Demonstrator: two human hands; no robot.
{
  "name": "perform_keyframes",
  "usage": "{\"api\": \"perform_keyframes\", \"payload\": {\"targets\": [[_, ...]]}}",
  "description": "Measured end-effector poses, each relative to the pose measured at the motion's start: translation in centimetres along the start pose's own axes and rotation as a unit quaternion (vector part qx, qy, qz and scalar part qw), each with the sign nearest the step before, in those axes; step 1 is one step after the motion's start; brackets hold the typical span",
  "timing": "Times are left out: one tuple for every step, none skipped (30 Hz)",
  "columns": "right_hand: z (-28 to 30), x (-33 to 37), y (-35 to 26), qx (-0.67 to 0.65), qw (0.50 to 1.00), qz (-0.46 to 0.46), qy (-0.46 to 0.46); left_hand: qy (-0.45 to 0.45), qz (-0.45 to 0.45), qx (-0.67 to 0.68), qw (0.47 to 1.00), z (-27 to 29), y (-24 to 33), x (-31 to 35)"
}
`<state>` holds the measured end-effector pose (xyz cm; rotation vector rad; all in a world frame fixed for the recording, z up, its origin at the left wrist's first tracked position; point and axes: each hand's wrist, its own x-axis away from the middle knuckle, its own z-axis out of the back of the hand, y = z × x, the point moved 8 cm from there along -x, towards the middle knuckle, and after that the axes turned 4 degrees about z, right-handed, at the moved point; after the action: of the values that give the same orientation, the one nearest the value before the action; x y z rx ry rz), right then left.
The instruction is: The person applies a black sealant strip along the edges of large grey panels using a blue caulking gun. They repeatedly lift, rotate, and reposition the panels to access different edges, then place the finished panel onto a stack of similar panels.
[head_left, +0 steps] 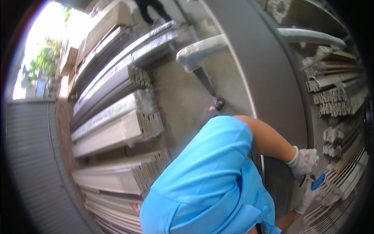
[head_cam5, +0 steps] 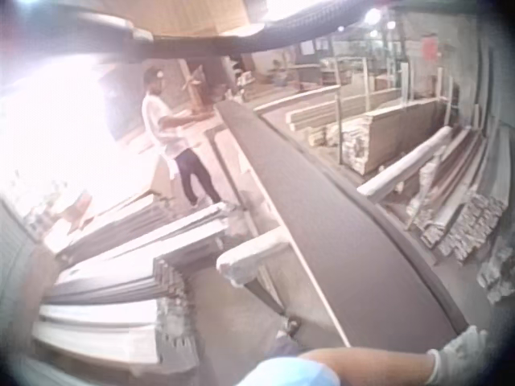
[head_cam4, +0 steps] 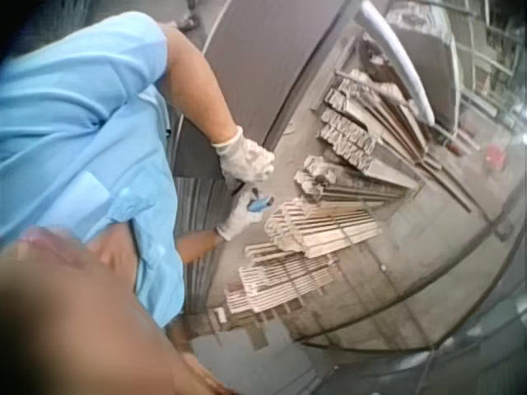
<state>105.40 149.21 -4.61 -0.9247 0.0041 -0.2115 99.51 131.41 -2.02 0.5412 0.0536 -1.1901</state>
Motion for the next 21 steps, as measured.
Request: {"api": "perform_keyframes", "payload": {"targets": [[0.0, -0.9, -0.3, 0.04, 0.997, 0.034, -0.05, 0.002, 0.013, 0.013, 1.0, 0.0, -0.2, -0.2], [-0.2, -1.4, -0.4, 0.079, 0.99, 0.066, -0.1, 0.004, 0.016, 0.042, 0.999, -0.1, -0.2, -0.4], [0.3, -2.2, -0.3, 0.13, 0.985, 0.098, -0.062, 0.006, 0.018, 0.073, 0.997, -0.1, -0.4, -0.6], [0.3, -2.7, 0.2, 0.127, 0.984, 0.103, -0.069, 0.014, 0.014, 0.055, 0.998, -0.3, -0.4, -0.8], [0.7, -2.9, 0.7, 0.124, 0.987, 0.084, -0.06, 0.02, 0.008, 0.037, 0.999, -0.4, -0.4, -1.0], [0.8, -3.1, 1.0, 0.109, 0.989, 0.077, -0.063, 0.024, 0.003, 0.019, 1.0, -0.7, -0.4, -1.2], [0.9, -3.1, 1.3, 0.105, 0.991, 0.064, -0.059, 0.032, 0.015, 0.02, 0.999, -0.9, -0.6, -1.2], [0.8, -3.0, 1.3, 0.08, 0.993, 0.061, -0.069, 0.042, 0.013, 0.017, 0.999, -0.9, -0.6, -1.3], [0.7, -2.7, 1.4, 0.065, 0.994, 0.044, -0.075, 0.051, 0.01, 0.015, 0.999, -0.9, -0.6, -1.3], [0.6, -2.5, 1.6, 0.054, 0.995, 0.013, -0.085, 0.054, 0.003, 0.014, 0.998, -0.9, -0.4, -1.4], [0.6, -2.2, 1.4, 0.069, 0.994, 0.012, -0.089, 0.057, 0.007, 0.017, 0.998, -0.8, -0.4, -1.4], [0.6, -2.0, 1.4, 0.087, 0.992, 0.0, -0.096, 0.053, 0.007, 0.02, 0.998, -0.8, -0.3, -1.4], [0.6, -1.9, 1.1, 0.101, 0.99, 0.013, -0.094, 0.047, 0.003, 0.023, 0.999, -0.7, -0.3, -1.5], [0.7, -1.7, 1.4, 0.095, 0.991, -0.014, -0.09, 0.038, -0.005, 0.024, 0.999, -0.7, -0.1, -1.5], [0.9, -1.7, 1.4, 0.087, 0.993, -0.017, -0.077, 0.028, -0.015, 0.026, 0.999, -0.8, 0.0, -1.6], [1.0, -1.6, 1.5, 0.085, 0.994, -0.033, -0.066, 0.021, -0.019, 0.022, 0.999, -0.8, 0.1, -1.6], [1.0, -1.7, 1.2, 0.083, 0.994, -0.018, -0.065, 0.025, -0.014, 0.037, 0.999, -0.7, -0.1, -1.6], [0.9, -1.7, 1.1, 0.087, 0.994, -0.016, -0.065, 0.033, -0.003, 0.046, 0.998, -0.6, -0.3, -1.6], [0.8, -1.7, 1.1, 0.099, 0.992, -0.033, -0.066, 0.028, 0.006, 0.054, 0.998, -0.8, -0.6, -1.5], [0.5, -1.7, 0.9, 0.1, 0.992, -0.037, -0.073, 0.052, 0.023, 0.052, 0.997, -0.6, -0.9, -1.4], [0.3, -1.6, 0.9, 0.109, 0.989, -0.062, -0.082, 0.062, 0.038, 0.052, 0.996, -0.7, -1.2, -1.3]]}}
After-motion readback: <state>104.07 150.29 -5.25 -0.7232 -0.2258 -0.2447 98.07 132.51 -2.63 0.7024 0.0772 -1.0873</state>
